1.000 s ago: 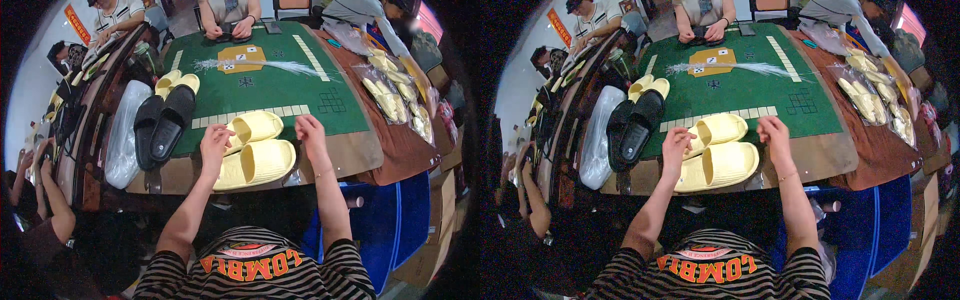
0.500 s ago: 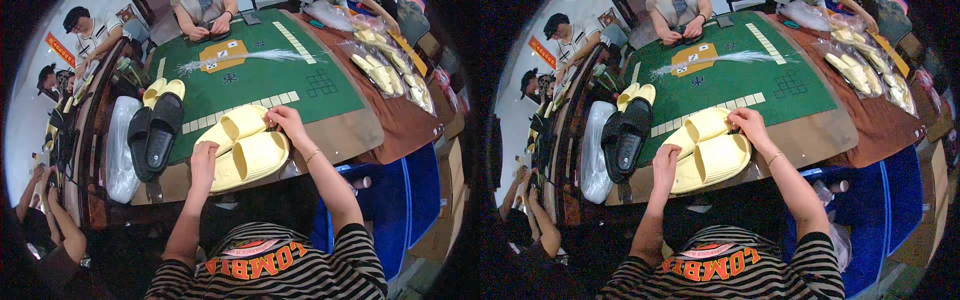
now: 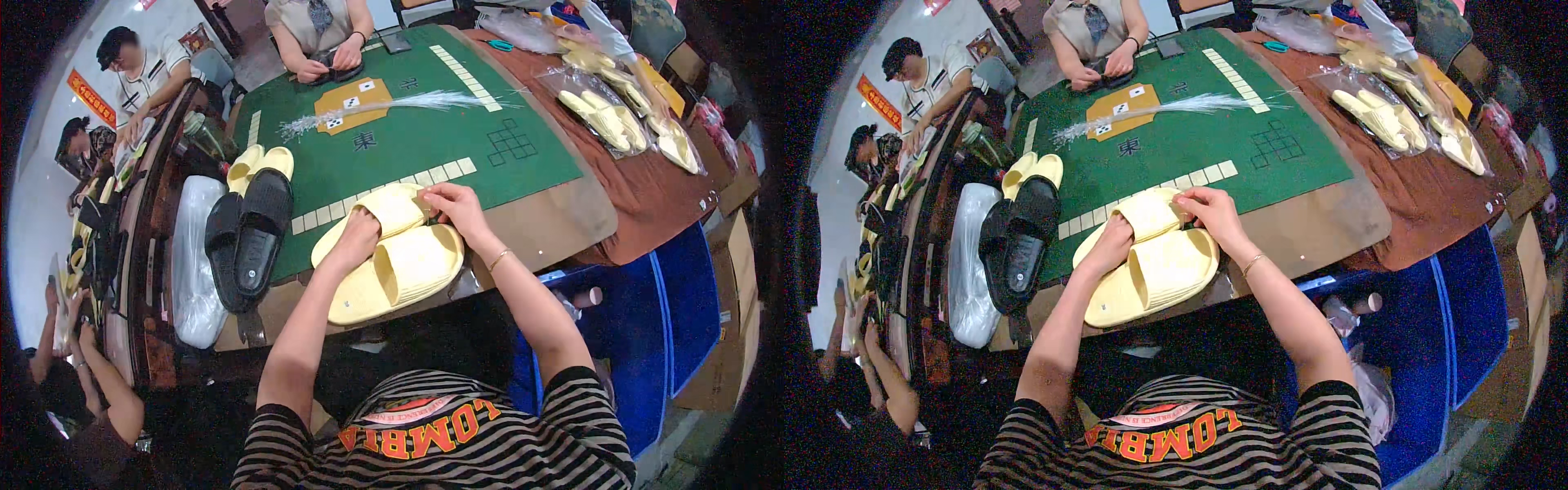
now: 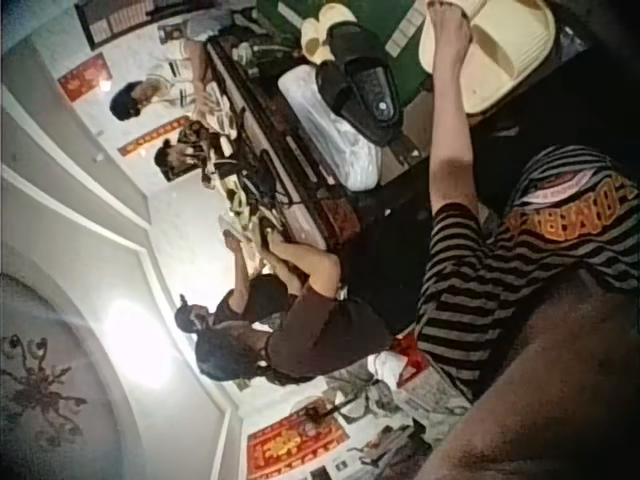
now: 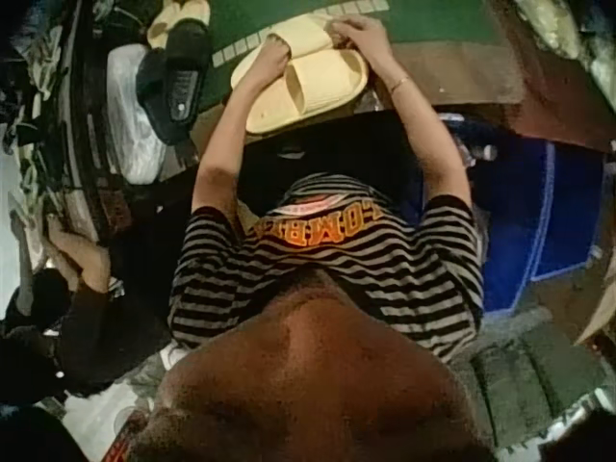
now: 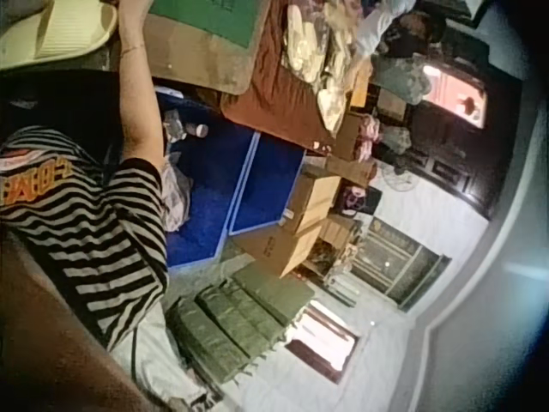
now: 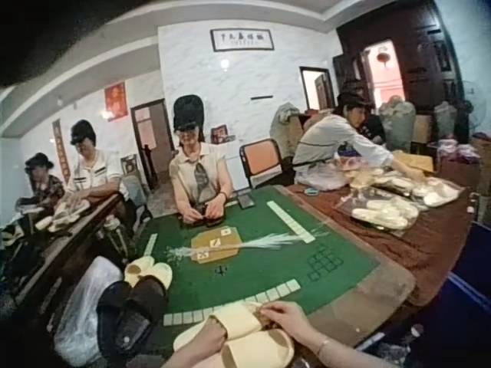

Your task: The person tags pairs of slippers together by inserting and securing plastic fastener ties through them by hand.

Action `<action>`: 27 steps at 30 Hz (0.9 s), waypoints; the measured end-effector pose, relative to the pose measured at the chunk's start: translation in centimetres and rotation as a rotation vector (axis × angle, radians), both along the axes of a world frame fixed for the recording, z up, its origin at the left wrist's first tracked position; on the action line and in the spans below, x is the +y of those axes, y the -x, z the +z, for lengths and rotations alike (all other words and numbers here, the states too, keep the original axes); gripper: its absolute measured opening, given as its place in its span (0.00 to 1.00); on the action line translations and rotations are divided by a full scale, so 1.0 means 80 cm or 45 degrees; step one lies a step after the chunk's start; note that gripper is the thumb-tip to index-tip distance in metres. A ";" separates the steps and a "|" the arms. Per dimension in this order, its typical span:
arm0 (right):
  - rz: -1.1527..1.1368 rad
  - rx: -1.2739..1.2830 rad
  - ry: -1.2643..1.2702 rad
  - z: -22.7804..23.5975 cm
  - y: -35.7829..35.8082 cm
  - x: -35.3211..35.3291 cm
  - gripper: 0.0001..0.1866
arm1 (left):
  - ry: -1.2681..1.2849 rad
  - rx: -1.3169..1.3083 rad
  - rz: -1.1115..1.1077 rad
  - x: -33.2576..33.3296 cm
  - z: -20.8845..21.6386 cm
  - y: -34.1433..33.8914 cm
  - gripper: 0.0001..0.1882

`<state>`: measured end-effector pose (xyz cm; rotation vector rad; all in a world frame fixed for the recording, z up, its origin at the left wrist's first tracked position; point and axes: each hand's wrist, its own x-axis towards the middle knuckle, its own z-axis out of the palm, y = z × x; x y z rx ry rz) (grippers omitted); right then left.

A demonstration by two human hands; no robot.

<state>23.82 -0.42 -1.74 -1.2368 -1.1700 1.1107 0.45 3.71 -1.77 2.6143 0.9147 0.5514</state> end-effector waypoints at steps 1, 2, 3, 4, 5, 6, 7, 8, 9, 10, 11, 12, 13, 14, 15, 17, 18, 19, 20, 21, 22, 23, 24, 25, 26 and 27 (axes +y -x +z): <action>0.008 0.062 -0.011 -0.002 -0.001 0.001 0.10 | -0.038 -0.028 -0.026 -0.001 0.001 -0.003 0.14; 0.004 0.063 -0.005 -0.004 -0.001 0.002 0.10 | 0.045 -0.062 -0.012 0.000 -0.002 -0.004 0.15; 0.033 0.054 -0.008 -0.004 0.000 0.004 0.10 | 0.047 -0.062 -0.010 0.000 -0.005 -0.003 0.15; 0.061 0.044 -0.011 -0.003 0.002 0.005 0.10 | 0.001 -0.111 -0.028 0.001 -0.008 -0.002 0.15; 0.108 0.029 -0.048 -0.002 0.000 0.004 0.11 | -0.046 -0.161 -0.047 0.001 -0.011 -0.001 0.15; 0.111 0.026 -0.048 -0.002 -0.001 0.004 0.11 | -0.028 -0.118 -0.050 0.004 -0.011 -0.002 0.15; 0.125 0.044 -0.054 -0.001 -0.001 0.005 0.11 | -0.030 -0.122 -0.047 0.004 -0.012 -0.002 0.15; 0.139 0.062 -0.061 -0.001 -0.001 0.005 0.11 | -0.019 -0.113 -0.057 0.004 -0.012 -0.002 0.15; 0.134 0.072 -0.038 0.007 0.002 0.001 0.10 | -0.009 -0.104 -0.064 0.002 -0.010 -0.001 0.15; 0.139 0.069 -0.042 0.008 0.003 0.001 0.10 | -0.023 -0.141 -0.066 0.005 -0.017 0.002 0.13; 0.173 0.071 -0.053 0.007 0.004 0.002 0.10 | 0.063 -0.023 -0.064 0.009 -0.018 0.006 0.15; 0.202 0.073 -0.064 0.008 0.003 0.002 0.10 | 0.150 0.094 -0.066 0.012 -0.016 0.006 0.16; 0.213 0.111 -0.055 0.009 0.002 0.001 0.10 | 0.127 -0.004 -0.087 0.011 -0.017 0.005 0.15; 0.213 0.109 -0.060 0.010 0.002 0.000 0.10 | 0.167 0.051 -0.065 0.009 -0.016 0.006 0.14; 0.216 0.100 -0.068 0.011 0.002 -0.001 0.10 | 0.206 0.106 -0.043 0.005 -0.007 0.005 0.14; 0.212 0.089 -0.071 0.008 0.000 0.001 0.09 | 0.119 -0.079 -0.085 0.008 -0.024 0.004 0.09; 0.214 0.089 -0.077 0.010 0.001 0.001 0.09 | 0.027 -0.196 -0.090 0.005 -0.028 0.001 0.05; 0.199 0.095 -0.039 0.011 0.001 0.000 0.09 | 0.041 -0.229 -0.086 0.005 -0.030 0.002 0.06; 0.185 0.102 0.000 0.013 0.002 -0.001 0.09 | 0.051 -0.214 -0.087 0.005 -0.031 0.004 0.06; 0.175 0.127 -0.016 0.013 0.004 -0.001 0.09 | 0.062 -0.199 -0.091 0.005 -0.029 0.005 0.06; 0.173 0.128 -0.018 0.013 0.003 -0.001 0.09 | 0.062 -0.157 -0.099 0.010 -0.033 0.006 0.08; 0.185 0.096 -0.015 0.011 0.002 -0.001 0.09 | 0.069 -0.173 -0.076 0.010 -0.036 0.007 0.09; 0.195 0.066 -0.009 0.008 0.001 -0.001 0.09 | 0.077 -0.188 -0.054 0.008 -0.034 0.005 0.10; 0.181 0.033 0.010 0.006 -0.002 0.001 0.10 | 0.368 -0.103 -0.012 0.010 -0.027 0.007 0.14; 0.164 0.053 0.004 0.004 -0.003 0.002 0.10 | 0.338 -0.113 -0.015 0.010 -0.028 0.006 0.14; 0.150 0.073 -0.002 0.003 -0.002 0.002 0.10 | 0.308 -0.124 -0.014 0.010 -0.029 0.006 0.13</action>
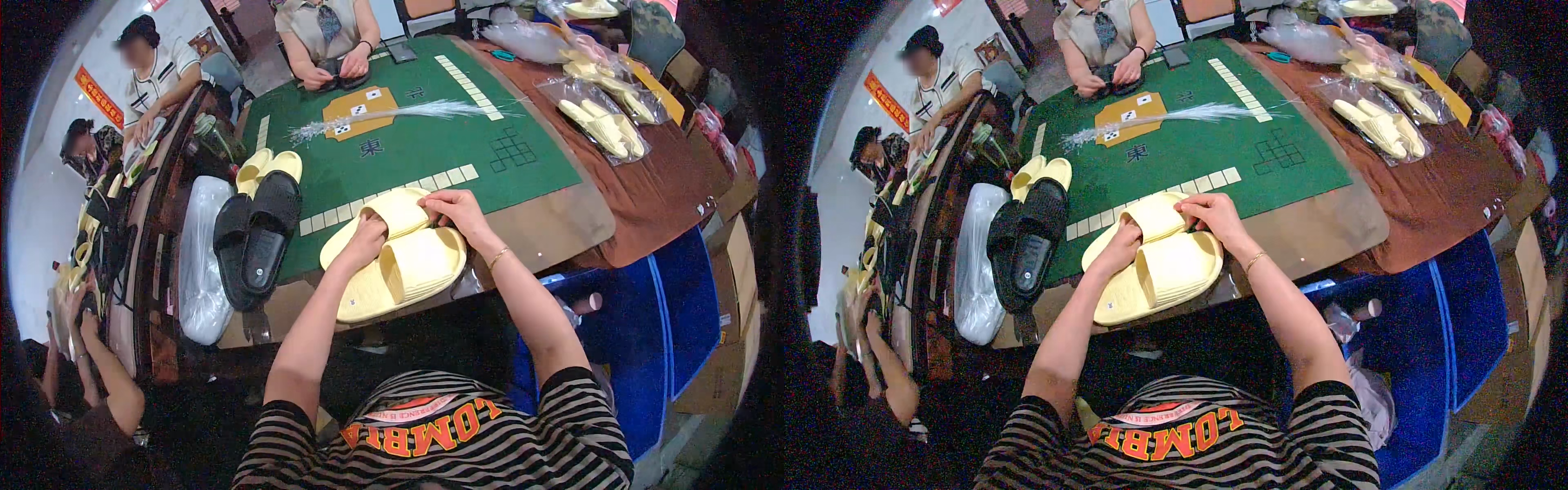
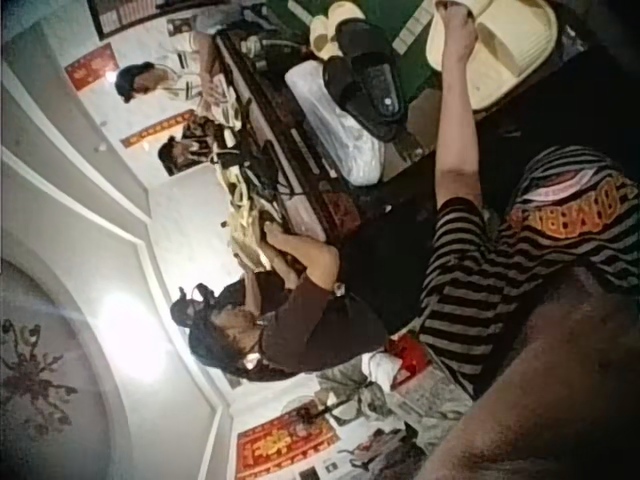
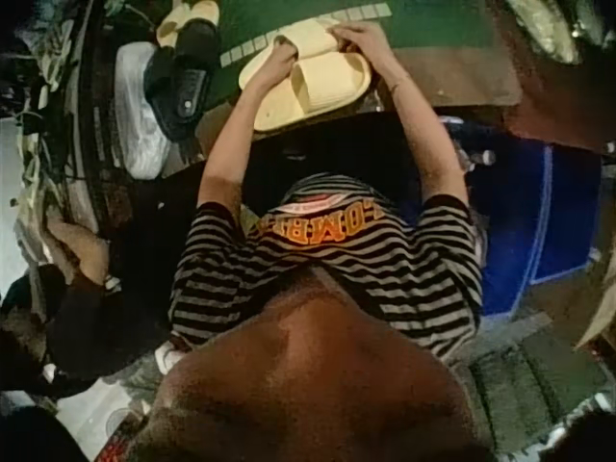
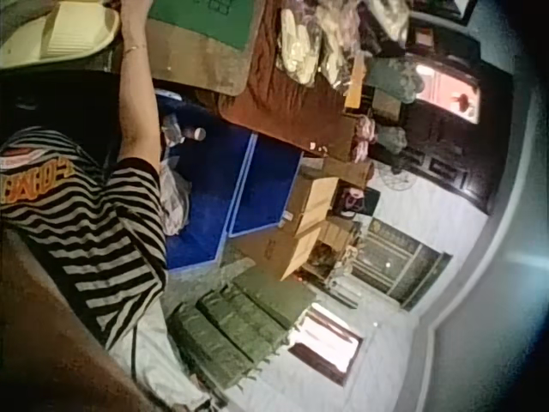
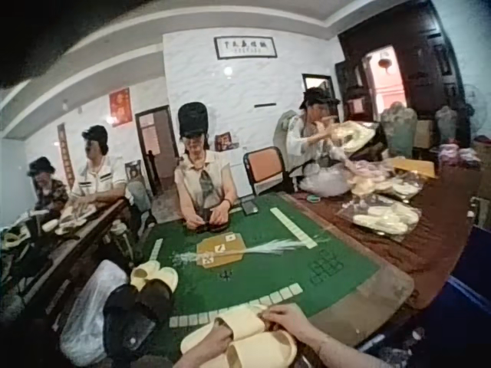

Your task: The person tags pairs of slippers together by inserting and securing plastic fastener ties through them by hand.

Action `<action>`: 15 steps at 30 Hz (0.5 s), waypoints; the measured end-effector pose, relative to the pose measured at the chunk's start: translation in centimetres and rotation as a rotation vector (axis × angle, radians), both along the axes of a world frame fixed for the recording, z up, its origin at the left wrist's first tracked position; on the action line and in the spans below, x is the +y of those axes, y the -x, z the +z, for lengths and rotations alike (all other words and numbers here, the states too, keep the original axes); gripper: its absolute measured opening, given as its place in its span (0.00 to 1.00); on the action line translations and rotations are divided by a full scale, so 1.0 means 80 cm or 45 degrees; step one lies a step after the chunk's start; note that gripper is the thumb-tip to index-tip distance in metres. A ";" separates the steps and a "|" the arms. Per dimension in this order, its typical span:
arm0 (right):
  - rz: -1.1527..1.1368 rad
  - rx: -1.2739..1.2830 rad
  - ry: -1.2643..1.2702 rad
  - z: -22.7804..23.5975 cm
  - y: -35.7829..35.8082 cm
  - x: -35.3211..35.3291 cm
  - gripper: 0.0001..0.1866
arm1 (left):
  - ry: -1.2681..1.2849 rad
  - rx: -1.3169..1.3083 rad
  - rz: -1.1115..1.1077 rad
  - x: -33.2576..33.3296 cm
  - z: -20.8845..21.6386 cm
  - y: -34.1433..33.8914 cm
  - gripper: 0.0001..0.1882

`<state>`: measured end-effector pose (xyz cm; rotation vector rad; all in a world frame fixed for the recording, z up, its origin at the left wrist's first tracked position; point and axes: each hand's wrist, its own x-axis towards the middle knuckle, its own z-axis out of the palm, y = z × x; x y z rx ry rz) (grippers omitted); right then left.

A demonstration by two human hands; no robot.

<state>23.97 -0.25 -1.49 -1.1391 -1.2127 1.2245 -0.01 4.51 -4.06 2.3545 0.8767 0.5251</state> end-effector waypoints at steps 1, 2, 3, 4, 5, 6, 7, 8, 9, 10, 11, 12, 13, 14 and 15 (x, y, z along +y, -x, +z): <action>0.005 0.052 -0.002 -0.004 -0.002 0.001 0.09 | 0.016 0.014 0.000 0.002 0.000 0.001 0.13; -0.010 0.031 -0.003 -0.005 -0.003 0.003 0.09 | 0.043 0.064 0.000 0.004 -0.001 0.003 0.13; -0.022 0.012 -0.004 -0.005 -0.003 0.005 0.09 | 0.069 0.115 0.003 0.005 0.001 0.005 0.13; -0.049 0.007 -0.028 -0.006 -0.002 0.006 0.09 | 0.014 0.081 -0.011 0.006 -0.002 0.006 0.13; -0.086 -0.077 -0.060 -0.006 -0.001 0.004 0.09 | -0.005 0.032 -0.014 0.005 -0.003 0.006 0.13; -0.126 -0.162 -0.091 -0.006 -0.001 0.002 0.09 | -0.022 -0.018 -0.021 0.004 -0.003 0.003 0.12; -0.174 -0.269 -0.125 -0.005 0.002 0.001 0.09 | -0.043 -0.022 -0.030 0.004 -0.001 0.001 0.13; -0.181 -0.326 -0.166 -0.004 0.002 -0.002 0.09 | -0.060 -0.040 0.008 0.000 0.000 -0.001 0.12; -0.190 -0.382 -0.207 0.001 0.001 -0.007 0.09 | -0.076 -0.059 0.044 -0.008 0.011 -0.005 0.11; -0.232 -0.354 -0.270 -0.004 -0.002 -0.007 0.09 | -0.046 0.016 0.056 -0.008 0.016 -0.005 0.13; -0.248 -0.422 -0.327 -0.004 -0.006 -0.009 0.09 | -0.042 0.016 0.056 -0.007 0.013 -0.005 0.13; -0.260 -0.490 -0.387 -0.003 -0.008 -0.010 0.08 | -0.043 -0.022 0.052 -0.007 0.012 -0.005 0.13; -0.231 -0.565 -0.434 -0.003 -0.009 -0.011 0.07 | -0.043 -0.059 0.047 -0.007 0.010 -0.004 0.14; -0.225 -0.565 -0.433 -0.003 -0.007 -0.012 0.07 | -0.042 -0.067 0.090 -0.009 0.009 -0.002 0.14; -0.227 -0.689 -0.538 -0.002 -0.005 -0.014 0.07 | -0.039 -0.068 0.095 -0.008 0.008 -0.002 0.14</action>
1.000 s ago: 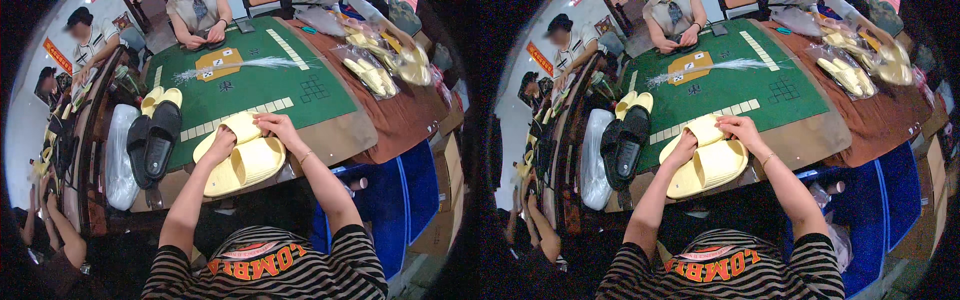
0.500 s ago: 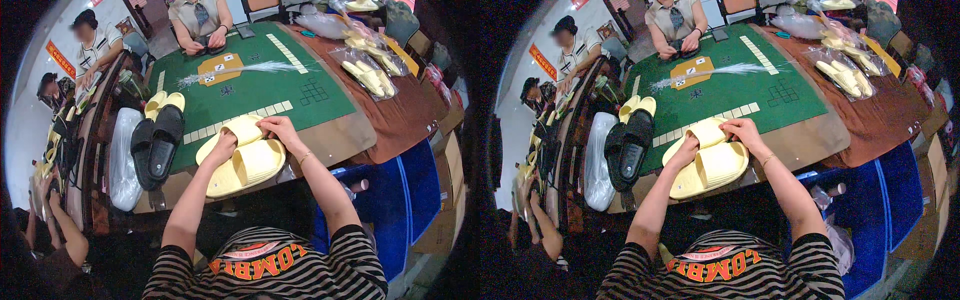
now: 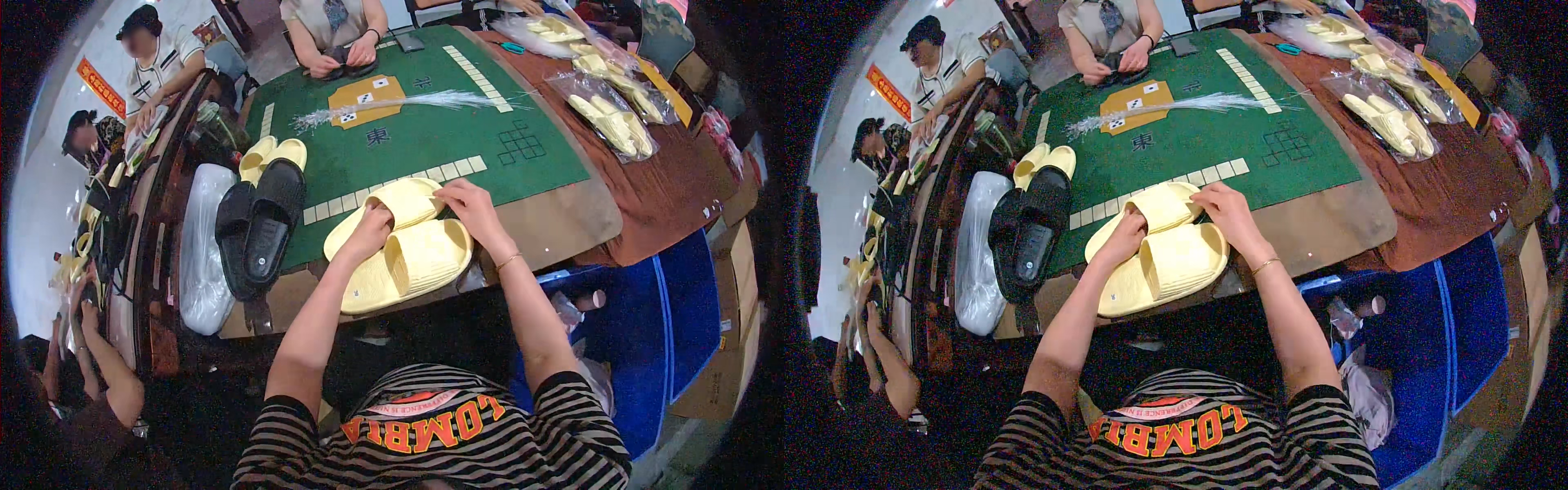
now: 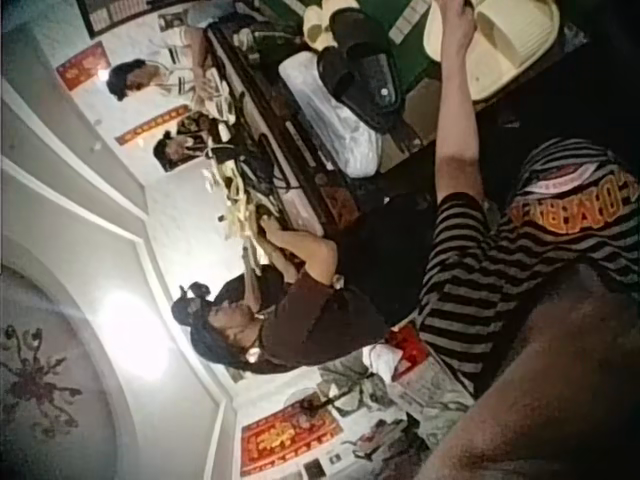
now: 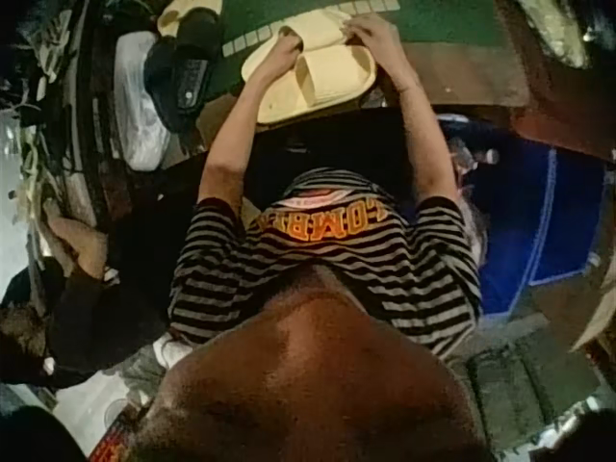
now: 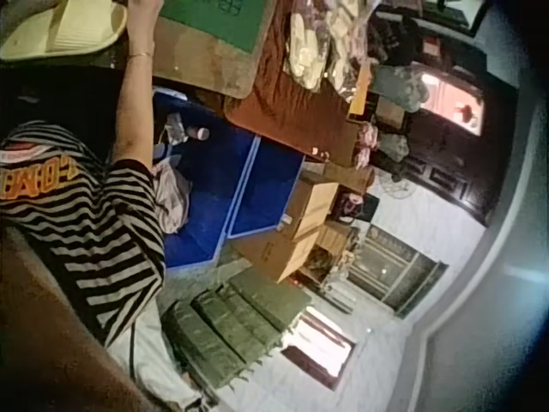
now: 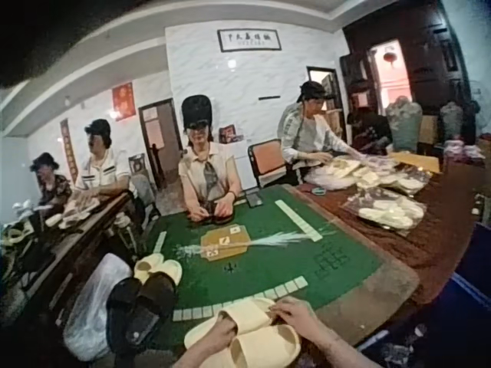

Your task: The person tags pairs of slippers together by inserting and securing plastic fastener ties through them by hand.

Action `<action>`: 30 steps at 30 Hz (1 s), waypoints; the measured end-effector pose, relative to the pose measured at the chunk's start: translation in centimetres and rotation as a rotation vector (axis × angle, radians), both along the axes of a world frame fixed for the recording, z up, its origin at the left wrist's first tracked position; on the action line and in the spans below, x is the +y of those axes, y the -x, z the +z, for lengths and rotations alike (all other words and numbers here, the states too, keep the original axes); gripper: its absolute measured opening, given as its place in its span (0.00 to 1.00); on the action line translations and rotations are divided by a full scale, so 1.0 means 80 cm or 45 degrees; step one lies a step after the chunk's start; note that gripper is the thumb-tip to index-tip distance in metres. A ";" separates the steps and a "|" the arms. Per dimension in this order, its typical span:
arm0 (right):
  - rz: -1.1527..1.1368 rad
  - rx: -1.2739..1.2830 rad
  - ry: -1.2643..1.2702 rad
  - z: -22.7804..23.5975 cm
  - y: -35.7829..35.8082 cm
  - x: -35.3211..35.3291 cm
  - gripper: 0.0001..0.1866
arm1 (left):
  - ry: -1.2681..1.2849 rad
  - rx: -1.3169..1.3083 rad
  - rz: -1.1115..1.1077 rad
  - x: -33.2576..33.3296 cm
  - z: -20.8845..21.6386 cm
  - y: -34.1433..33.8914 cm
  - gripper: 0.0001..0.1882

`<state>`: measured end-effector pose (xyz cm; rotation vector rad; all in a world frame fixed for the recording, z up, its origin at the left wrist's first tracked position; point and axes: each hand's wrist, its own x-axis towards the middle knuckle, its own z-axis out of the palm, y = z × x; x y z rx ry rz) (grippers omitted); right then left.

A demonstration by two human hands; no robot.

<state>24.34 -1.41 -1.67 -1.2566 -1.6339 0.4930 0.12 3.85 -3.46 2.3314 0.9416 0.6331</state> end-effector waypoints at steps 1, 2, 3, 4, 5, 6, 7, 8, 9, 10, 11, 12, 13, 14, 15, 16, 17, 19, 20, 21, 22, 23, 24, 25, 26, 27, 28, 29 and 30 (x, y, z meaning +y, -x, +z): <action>-0.003 -0.132 -0.094 0.000 0.002 -0.002 0.08 | -0.013 -0.018 -0.021 0.002 -0.001 -0.001 0.14; 0.016 -0.213 -0.172 -0.006 0.002 0.001 0.09 | -0.026 -0.036 -0.042 0.004 -0.002 -0.001 0.13; 0.018 -0.214 -0.168 -0.004 0.002 0.000 0.09 | 0.015 -0.086 -0.035 0.002 -0.001 -0.002 0.13; 0.029 -0.217 -0.162 -0.002 0.002 -0.001 0.09 | 0.019 -0.087 -0.033 0.002 0.001 -0.002 0.13; 0.040 -0.220 -0.156 -0.001 0.002 -0.002 0.09 | 0.028 -0.026 -0.004 0.002 0.004 -0.001 0.11; 0.024 -0.249 -0.200 -0.001 0.001 -0.001 0.07 | 0.037 0.033 0.023 0.002 0.007 -0.002 0.10; 0.025 -0.251 -0.197 -0.002 0.000 -0.002 0.07 | 0.037 -0.014 0.042 -0.005 0.015 -0.007 0.08; -0.011 -0.278 -0.190 -0.003 -0.001 -0.003 0.06 | 0.040 -0.016 0.042 -0.002 0.011 -0.007 0.08; -0.042 -0.303 -0.186 -0.001 0.000 -0.005 0.06 | 0.052 -0.010 0.038 0.002 0.012 -0.005 0.08; -0.062 -0.326 -0.220 0.005 0.001 -0.007 0.04 | 0.065 -0.005 0.032 0.004 0.011 -0.003 0.08; -0.057 -0.327 -0.221 0.006 0.001 -0.007 0.04 | -0.016 -0.063 -0.002 0.002 0.010 0.000 0.09; -0.073 -0.315 -0.179 0.006 0.000 -0.006 0.04 | -0.013 -0.063 0.000 0.003 0.007 0.001 0.09; -0.089 -0.303 -0.137 0.007 0.000 -0.005 0.04 | 0.011 -0.050 0.014 0.006 0.005 0.002 0.09; -0.088 -0.219 -0.053 0.008 0.000 -0.006 0.04 | 0.035 -0.036 0.027 0.007 0.002 0.003 0.09; -0.102 -0.144 -0.039 0.012 0.001 -0.008 0.04 | -0.042 -0.084 0.031 0.005 0.003 0.004 0.09; -0.114 -0.068 -0.026 0.015 0.001 -0.008 0.03 | 0.063 -0.064 0.079 0.005 0.004 0.006 0.08; -0.122 0.018 -0.001 0.013 -0.001 -0.007 0.04 | 0.168 -0.043 0.127 0.005 0.005 0.008 0.08; -0.181 0.104 -0.024 0.006 -0.013 -0.001 0.05 | 0.260 -0.173 0.086 0.003 0.011 0.006 0.07; -0.153 0.253 -0.090 0.002 -0.016 0.002 0.06 | 0.297 -0.105 0.115 0.002 0.015 0.010 0.07; -0.154 0.398 0.036 -0.008 -0.024 0.008 0.06 | 0.313 -0.047 0.088 -0.003 0.029 0.009 0.08; -0.146 0.543 0.167 -0.003 -0.020 0.009 0.06 | 0.327 -0.090 0.099 -0.010 0.037 0.009 0.07; -0.129 0.666 0.350 0.003 -0.024 0.005 0.06 | 0.341 -0.133 0.110 -0.018 0.043 0.010 0.07; -0.122 0.738 0.390 0.006 -0.025 0.003 0.06 | 0.338 -0.138 0.101 -0.025 0.048 0.014 0.09; -0.115 0.811 0.431 0.007 -0.028 0.003 0.06 | 0.370 -0.214 0.113 -0.034 0.053 0.013 0.10; -0.067 0.910 0.471 0.004 -0.031 0.002 0.07 | 0.403 -0.291 0.125 -0.041 0.055 0.012 0.11; -0.075 0.884 0.489 0.008 -0.030 0.000 0.07 | 0.437 -0.246 0.091 -0.044 0.055 0.018 0.14; -0.083 0.857 0.507 0.013 -0.029 -0.001 0.06 | 0.482 -0.287 0.147 -0.053 0.052 0.019 0.15; -0.112 0.687 0.472 0.009 -0.028 0.000 0.07 | 0.526 -0.329 0.202 -0.062 0.050 0.020 0.16; -0.104 0.628 0.445 0.008 -0.026 0.001 0.07 | 0.405 -0.276 0.169 -0.066 0.048 0.022 0.17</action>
